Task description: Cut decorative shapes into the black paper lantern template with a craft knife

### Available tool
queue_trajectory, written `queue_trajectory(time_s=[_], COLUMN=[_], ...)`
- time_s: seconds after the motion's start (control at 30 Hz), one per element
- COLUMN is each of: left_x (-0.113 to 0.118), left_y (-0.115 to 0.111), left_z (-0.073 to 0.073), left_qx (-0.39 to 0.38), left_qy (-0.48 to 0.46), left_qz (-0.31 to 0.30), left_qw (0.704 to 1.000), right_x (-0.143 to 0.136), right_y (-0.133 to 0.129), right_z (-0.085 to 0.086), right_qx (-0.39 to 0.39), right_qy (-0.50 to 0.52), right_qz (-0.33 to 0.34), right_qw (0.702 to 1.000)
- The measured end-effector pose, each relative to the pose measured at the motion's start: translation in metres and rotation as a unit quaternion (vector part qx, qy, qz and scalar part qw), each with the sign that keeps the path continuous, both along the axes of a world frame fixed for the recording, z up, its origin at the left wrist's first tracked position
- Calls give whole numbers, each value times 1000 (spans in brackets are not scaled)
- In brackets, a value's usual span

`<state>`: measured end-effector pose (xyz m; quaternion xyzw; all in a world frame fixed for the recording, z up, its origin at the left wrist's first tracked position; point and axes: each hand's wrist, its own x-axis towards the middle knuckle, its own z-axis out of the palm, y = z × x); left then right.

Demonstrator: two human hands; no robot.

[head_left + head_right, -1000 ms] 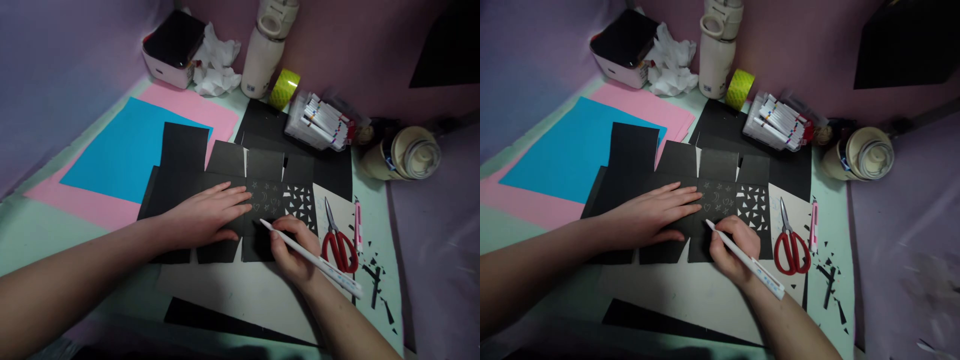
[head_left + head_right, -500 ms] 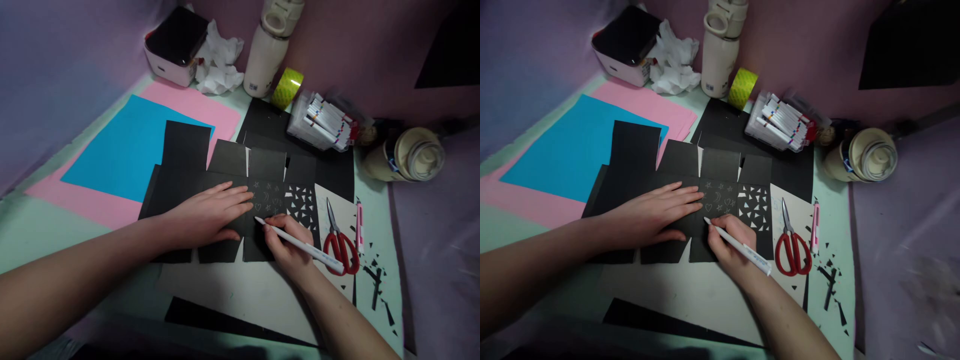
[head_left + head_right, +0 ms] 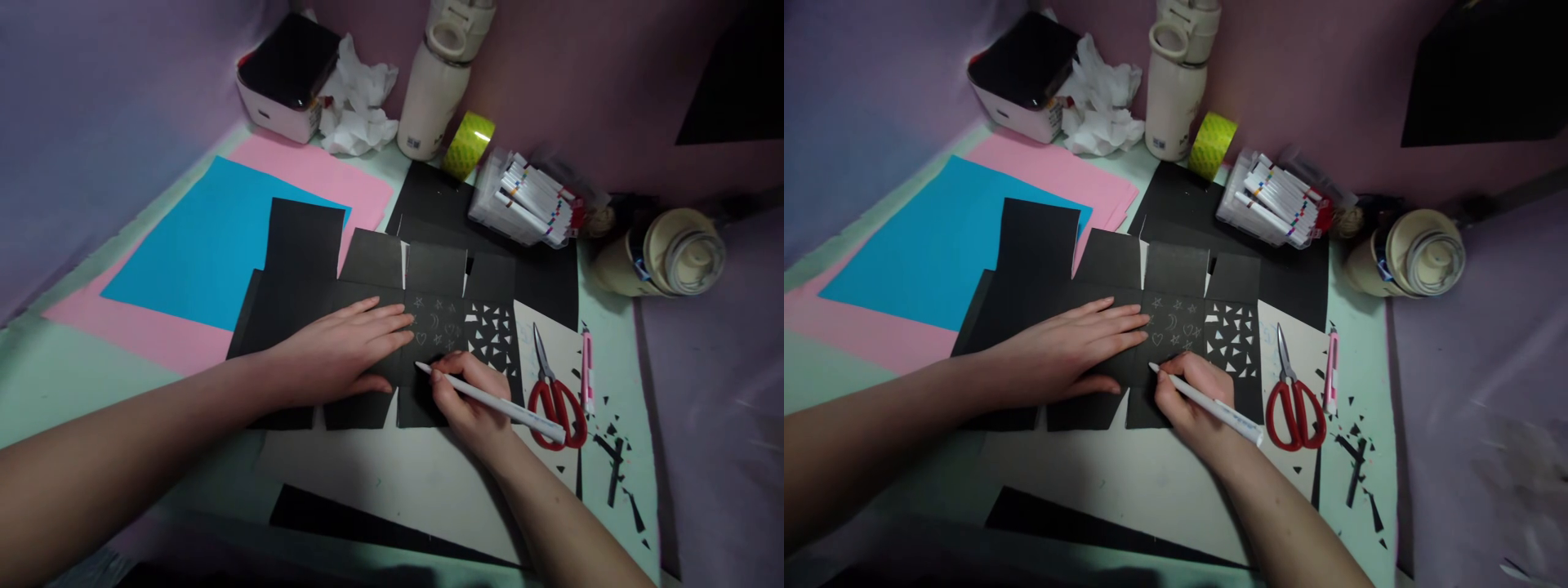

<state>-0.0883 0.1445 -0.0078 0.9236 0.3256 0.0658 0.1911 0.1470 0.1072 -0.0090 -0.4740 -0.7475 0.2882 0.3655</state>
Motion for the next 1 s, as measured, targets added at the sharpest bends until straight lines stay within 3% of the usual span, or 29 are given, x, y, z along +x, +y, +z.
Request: queue_trajectory(time_s=[0.4,1.0], left_x=[0,1], left_y=[-1,0], left_z=[3,2], left_qx=[1,-1], left_qy=[8,3], left_qz=[-1,-2], left_qw=[1000,1000], right_x=[0,1], right_y=[-1,-1], right_z=[0,-1], right_qx=[-4,-13], right_qy=[-17,-10], right_qz=[-34,-27], right_qw=[999,999])
